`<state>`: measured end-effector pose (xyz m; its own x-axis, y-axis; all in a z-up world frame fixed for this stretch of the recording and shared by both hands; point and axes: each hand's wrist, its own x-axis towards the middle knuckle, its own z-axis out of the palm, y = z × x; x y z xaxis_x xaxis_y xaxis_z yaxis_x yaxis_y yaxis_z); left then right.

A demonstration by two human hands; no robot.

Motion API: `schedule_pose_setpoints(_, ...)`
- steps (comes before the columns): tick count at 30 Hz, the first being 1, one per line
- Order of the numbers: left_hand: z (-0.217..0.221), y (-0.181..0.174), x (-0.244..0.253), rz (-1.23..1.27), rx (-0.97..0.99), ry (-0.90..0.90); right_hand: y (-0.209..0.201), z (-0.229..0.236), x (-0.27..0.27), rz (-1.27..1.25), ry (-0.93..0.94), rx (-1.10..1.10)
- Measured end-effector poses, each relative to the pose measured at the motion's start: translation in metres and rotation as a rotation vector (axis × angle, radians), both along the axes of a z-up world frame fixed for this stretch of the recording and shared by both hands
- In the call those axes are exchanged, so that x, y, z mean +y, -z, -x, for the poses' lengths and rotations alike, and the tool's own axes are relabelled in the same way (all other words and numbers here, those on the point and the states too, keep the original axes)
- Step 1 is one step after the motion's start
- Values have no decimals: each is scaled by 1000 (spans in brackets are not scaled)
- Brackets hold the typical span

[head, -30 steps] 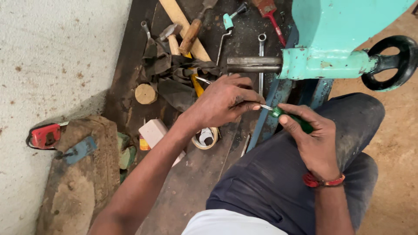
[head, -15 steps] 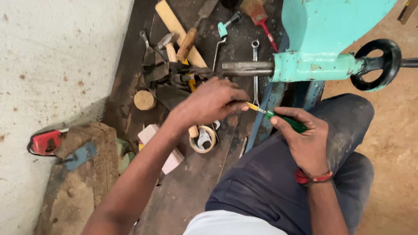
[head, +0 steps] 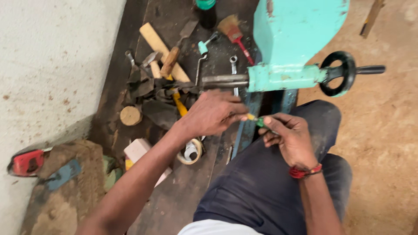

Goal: The person manipulates a metal mechanical shaft and assembly by hand, using a screwdriver to probe the internal components, marking a point with a pencil, and using a cloth to wipe various metal parts on a cluttered workbench.

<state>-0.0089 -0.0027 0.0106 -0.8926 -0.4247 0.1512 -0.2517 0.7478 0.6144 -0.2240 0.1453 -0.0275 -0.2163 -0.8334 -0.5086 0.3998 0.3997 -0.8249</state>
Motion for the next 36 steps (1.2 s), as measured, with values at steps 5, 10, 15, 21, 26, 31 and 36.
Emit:
schedule_pose_setpoints(5,6,-9,-9,-106,-182,30,0,-7,3,28,-35,176)
schedule_pose_setpoints(10,9,-8,-14,-189,-264,89,-7,-13,4,119,-82,302)
schedule_pose_setpoints(15,13,2,-12,-227,-236,51,-10,-16,2,121,-87,349)
schedule_pose_setpoints(21,13,10,-8,-171,-22,3,-11,-13,-2,57,-63,282)
schedule_pose_setpoints(26,18,14,-5,-60,-52,12,-11,-10,-5,4,-28,191)
schedule_pose_setpoints(31,29,23,-3,-83,-11,32,-11,-11,-6,33,26,168)
schedule_pose_setpoints(36,31,26,-3,-135,-49,37,-12,-13,-5,37,55,170)
